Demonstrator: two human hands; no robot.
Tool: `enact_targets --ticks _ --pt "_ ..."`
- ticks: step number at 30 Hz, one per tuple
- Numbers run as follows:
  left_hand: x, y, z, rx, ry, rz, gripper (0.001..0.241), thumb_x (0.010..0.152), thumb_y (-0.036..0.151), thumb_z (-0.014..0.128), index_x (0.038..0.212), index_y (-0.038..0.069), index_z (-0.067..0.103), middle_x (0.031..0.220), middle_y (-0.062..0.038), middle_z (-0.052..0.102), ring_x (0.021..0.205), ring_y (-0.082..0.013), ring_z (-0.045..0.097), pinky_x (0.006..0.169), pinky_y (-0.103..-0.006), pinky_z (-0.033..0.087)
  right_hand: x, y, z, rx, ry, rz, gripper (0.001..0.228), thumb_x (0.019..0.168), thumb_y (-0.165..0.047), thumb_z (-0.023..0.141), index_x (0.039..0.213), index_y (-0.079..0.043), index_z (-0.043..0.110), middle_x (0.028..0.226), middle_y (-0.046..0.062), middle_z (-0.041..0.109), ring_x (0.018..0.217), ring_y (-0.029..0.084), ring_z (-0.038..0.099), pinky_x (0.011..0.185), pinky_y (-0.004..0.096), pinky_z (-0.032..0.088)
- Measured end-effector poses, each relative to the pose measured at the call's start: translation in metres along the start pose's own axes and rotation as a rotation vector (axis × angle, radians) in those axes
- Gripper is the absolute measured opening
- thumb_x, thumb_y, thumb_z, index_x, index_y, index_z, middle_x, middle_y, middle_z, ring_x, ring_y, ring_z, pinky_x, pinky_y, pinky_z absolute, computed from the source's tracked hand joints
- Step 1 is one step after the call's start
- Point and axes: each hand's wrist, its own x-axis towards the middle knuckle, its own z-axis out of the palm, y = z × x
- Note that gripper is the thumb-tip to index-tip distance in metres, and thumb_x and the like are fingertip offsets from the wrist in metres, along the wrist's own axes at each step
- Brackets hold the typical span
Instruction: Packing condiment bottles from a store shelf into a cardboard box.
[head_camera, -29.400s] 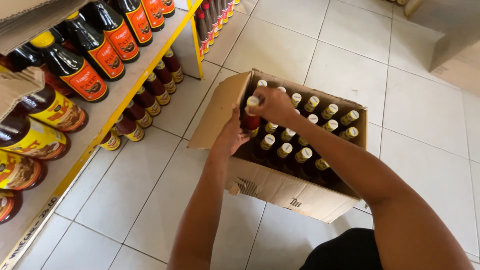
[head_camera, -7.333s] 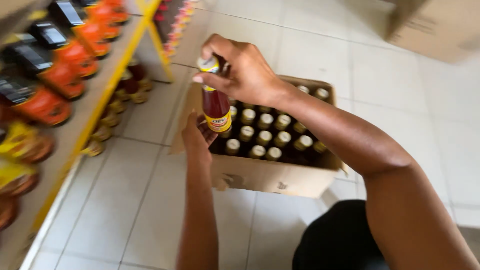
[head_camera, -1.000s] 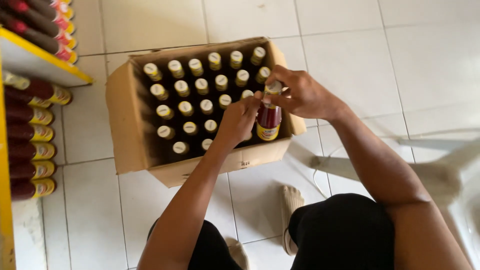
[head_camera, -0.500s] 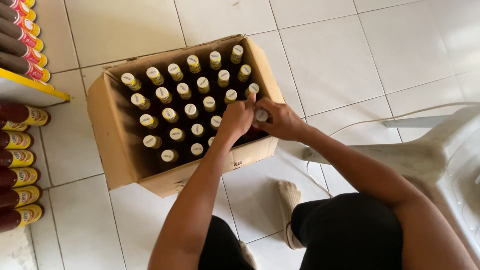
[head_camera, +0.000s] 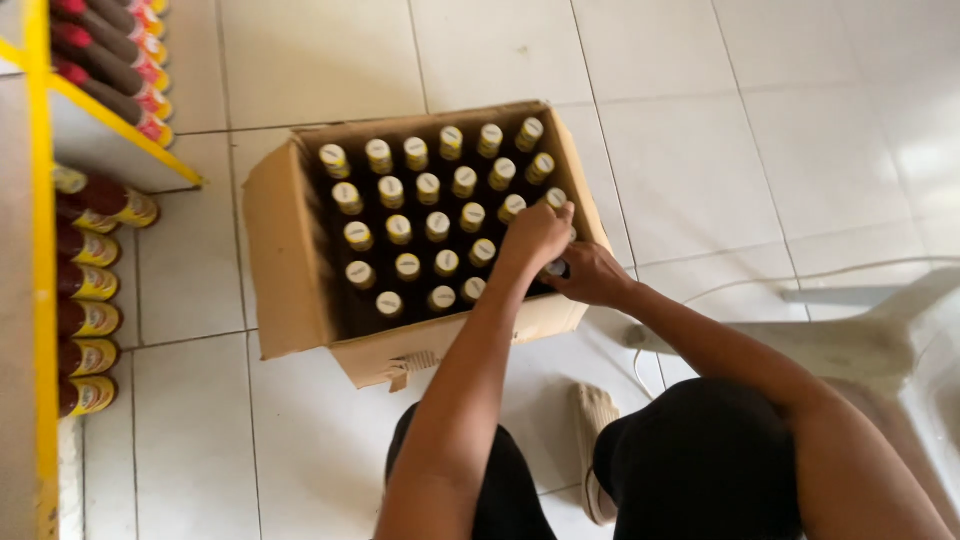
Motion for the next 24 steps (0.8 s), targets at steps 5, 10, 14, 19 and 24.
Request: enact_targets --ticks 5,10,14,19,24 --pt "-0.013 -0.003 -0.06 -0.095 0.249 0.056 0.059 0.103 0.048 0.042 0.099 -0.001 0.074 0.105 -0.027 0.073 0.097 -0.0414 0.071 0.087 -0.0499 0.056 0.032 0.018 -0.017 -0.058 -0.186 -0.111 0.026 0.082 -0.023 0.081 0.097 -0.004 0.071 0.093 0.013 0.076 0.083 0.026 0.073 0.076 0.041 0.058" --pt "-0.018 -0.103 -0.136 -0.192 0.639 0.007 0.034 0.102 0.032 0.046 0.106 0.01 0.071 0.102 -0.014 0.075 0.085 -0.0317 0.073 0.072 -0.0473 0.056 0.038 0.06 -0.073 0.299 0.04 0.021 0.016 0.091 -0.019 0.07 0.102 -0.007 0.074 0.095 0.004 0.074 0.085 0.013 0.071 0.072 0.032 0.061" --pt "-0.045 -0.228 -0.186 -0.009 1.329 0.009 0.033 0.095 0.036 0.059 0.101 0.01 0.078 0.101 -0.016 0.073 0.096 -0.0374 0.068 0.08 -0.05 0.052 0.047 0.213 -0.004 0.593 0.208 0.424 0.029 0.102 -0.034 0.066 0.113 -0.007 0.068 0.1 0.005 0.072 0.08 0.015 0.065 0.068 0.032 0.055" --pt "-0.071 -0.348 -0.195 0.18 1.205 -0.435 0.06 0.104 0.059 0.049 0.117 0.004 0.069 0.119 -0.023 0.067 0.107 -0.0471 0.062 0.088 -0.0589 0.048 0.015 0.226 0.08 1.032 0.164 0.914 0.058 0.1 -0.062 0.051 0.13 -0.013 0.058 0.114 0.008 0.07 0.088 0.024 0.063 0.078 0.047 0.054" --pt "-0.034 -0.513 -0.185 -0.013 0.678 -0.676 0.094 0.114 0.07 0.015 0.126 -0.006 0.07 0.131 -0.035 0.067 0.127 -0.0518 0.059 0.11 -0.0589 0.044 0.011 0.212 0.069 1.09 0.168 1.011 0.06 0.102 -0.065 0.039 0.132 -0.016 0.057 0.117 0.012 0.072 0.097 0.025 0.063 0.085 0.051 0.048"
